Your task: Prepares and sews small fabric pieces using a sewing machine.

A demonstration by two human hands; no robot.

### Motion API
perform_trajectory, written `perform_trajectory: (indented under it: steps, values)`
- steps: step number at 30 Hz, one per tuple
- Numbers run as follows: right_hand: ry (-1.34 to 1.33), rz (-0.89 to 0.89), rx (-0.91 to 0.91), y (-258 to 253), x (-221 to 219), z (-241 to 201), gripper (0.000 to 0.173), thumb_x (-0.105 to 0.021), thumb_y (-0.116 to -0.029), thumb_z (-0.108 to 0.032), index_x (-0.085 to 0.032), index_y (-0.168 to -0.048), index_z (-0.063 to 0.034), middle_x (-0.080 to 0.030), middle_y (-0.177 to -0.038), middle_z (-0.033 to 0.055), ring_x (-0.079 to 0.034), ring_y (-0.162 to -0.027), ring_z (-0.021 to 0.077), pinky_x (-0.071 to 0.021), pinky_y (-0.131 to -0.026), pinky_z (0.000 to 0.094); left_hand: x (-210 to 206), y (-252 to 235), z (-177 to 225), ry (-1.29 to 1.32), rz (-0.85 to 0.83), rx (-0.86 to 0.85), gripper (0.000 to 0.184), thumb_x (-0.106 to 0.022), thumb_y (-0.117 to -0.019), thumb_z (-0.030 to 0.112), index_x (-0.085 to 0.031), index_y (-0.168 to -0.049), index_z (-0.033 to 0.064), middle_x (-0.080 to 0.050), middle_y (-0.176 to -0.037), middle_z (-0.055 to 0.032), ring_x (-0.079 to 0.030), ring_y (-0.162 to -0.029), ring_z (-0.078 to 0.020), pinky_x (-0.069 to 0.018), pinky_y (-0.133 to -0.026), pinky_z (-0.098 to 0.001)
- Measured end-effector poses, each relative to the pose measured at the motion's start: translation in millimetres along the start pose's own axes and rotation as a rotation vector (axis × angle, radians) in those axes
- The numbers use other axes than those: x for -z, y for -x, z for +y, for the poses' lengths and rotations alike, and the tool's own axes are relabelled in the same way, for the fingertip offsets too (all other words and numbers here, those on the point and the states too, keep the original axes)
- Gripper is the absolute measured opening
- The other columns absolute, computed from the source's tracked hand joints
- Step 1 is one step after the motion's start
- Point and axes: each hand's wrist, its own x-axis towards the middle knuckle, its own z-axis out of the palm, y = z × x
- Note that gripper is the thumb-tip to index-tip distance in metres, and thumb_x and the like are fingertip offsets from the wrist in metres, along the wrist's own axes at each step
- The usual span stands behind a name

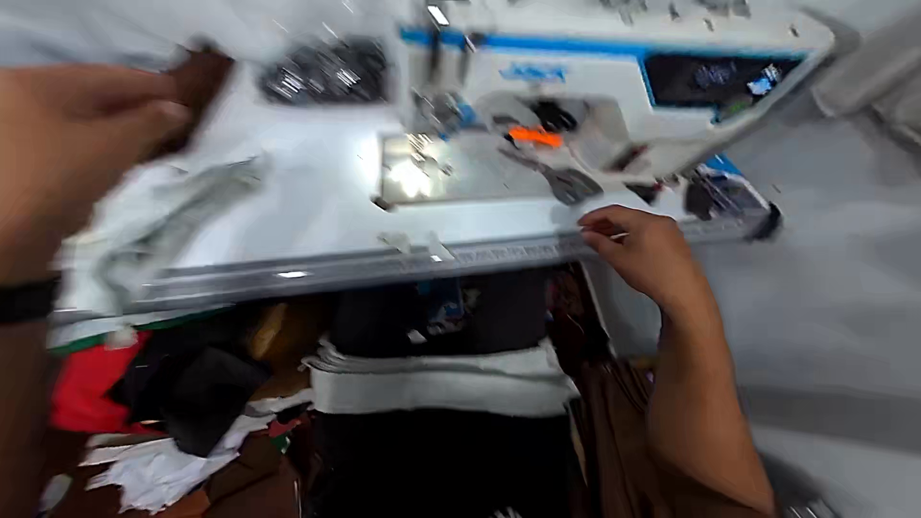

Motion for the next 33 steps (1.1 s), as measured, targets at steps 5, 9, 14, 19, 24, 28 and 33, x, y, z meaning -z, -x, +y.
perform_trajectory:
  steps: [5,9,14,19,24,28,33]
  values:
    - [-0.449,-0.476,-0.152,135,-42,70,0.023,-0.079,-0.0868,-0.012,-0.074,-0.109,-0.0072,-0.075,-0.099,0.0042,-0.072,-0.088,0.0155,-0.0623,-0.080,0.0395,-103,124,27,0.398,-0.628,-0.041,0.035,-0.060,-0.0945,0.019,-0.068,-0.119,-0.0043,-0.073,-0.110,-0.0108,-0.070,-0.099,-0.0158,-0.0591,-0.090,-0.0370]
    - [-0.585,-0.250,-0.236,209,-100,92,0.040,-0.092,-0.0737,-0.028,-0.070,-0.103,-0.0132,-0.069,-0.107,0.0014,-0.066,-0.101,0.0142,-0.0596,-0.085,0.0357,-169,187,8,0.438,-0.837,-0.239,0.040,-0.060,-0.0987,0.051,-0.072,-0.127,0.0245,-0.074,-0.117,0.0086,-0.071,-0.106,-0.0091,-0.0613,-0.092,-0.0337]
    - [-0.325,-0.030,-0.030,220,-130,85,0.016,-0.083,-0.0855,-0.027,-0.076,-0.084,-0.0131,-0.072,-0.094,-0.0036,-0.069,-0.090,0.0065,-0.0603,-0.080,0.0274,-185,199,33,0.469,-0.728,-0.187,0.039,-0.057,-0.1005,0.051,-0.071,-0.129,0.0275,-0.074,-0.113,0.0106,-0.072,-0.101,-0.0100,-0.0619,-0.091,-0.0315]
    - [0.000,-0.136,0.082,216,-109,74,0.024,-0.063,-0.1008,-0.034,-0.080,-0.098,-0.0192,-0.076,-0.109,-0.0054,-0.071,-0.103,0.0100,-0.0608,-0.086,0.0351,-178,216,58,0.524,-0.657,-0.141,0.039,-0.054,-0.1026,0.048,-0.071,-0.128,0.0230,-0.075,-0.109,0.0076,-0.072,-0.098,-0.0108,-0.0624,-0.088,-0.0331]
    - [0.186,-0.217,0.068,213,-81,32,0.035,-0.049,-0.1069,-0.036,-0.077,-0.118,-0.0184,-0.065,-0.140,-0.0006,-0.065,-0.125,0.0196,-0.0581,-0.097,0.0440,-204,264,82,0.766,-0.930,-0.204,0.042,-0.050,-0.1068,0.043,-0.068,-0.131,0.0142,-0.072,-0.122,0.0000,-0.067,-0.114,-0.0112,-0.0560,-0.101,-0.0368]
    - [-0.541,-0.111,-0.009,190,-69,-30,0.014,-0.069,-0.0966,-0.025,-0.075,-0.096,-0.0126,-0.075,-0.097,-0.0025,-0.071,-0.083,0.0054,-0.0614,-0.071,0.0237,-234,290,98,1.045,-1.164,-0.062,0.051,-0.048,-0.1069,0.043,-0.064,-0.137,0.0054,-0.065,-0.138,-0.0082,-0.058,-0.131,-0.0175,-0.0446,-0.114,-0.0411]
    - [-1.210,-0.348,-0.143,151,-49,-86,0.027,-0.066,-0.0993,-0.021,-0.061,-0.125,-0.0274,-0.074,-0.091,-0.0070,-0.068,-0.066,0.0017,-0.0564,-0.053,0.0183,-244,300,70,1.812,-0.916,0.686,0.076,-0.055,-0.0945,0.068,-0.059,-0.137,0.0045,-0.068,-0.130,-0.0155,-0.067,-0.120,-0.0294,-0.0529,-0.104,-0.0458]
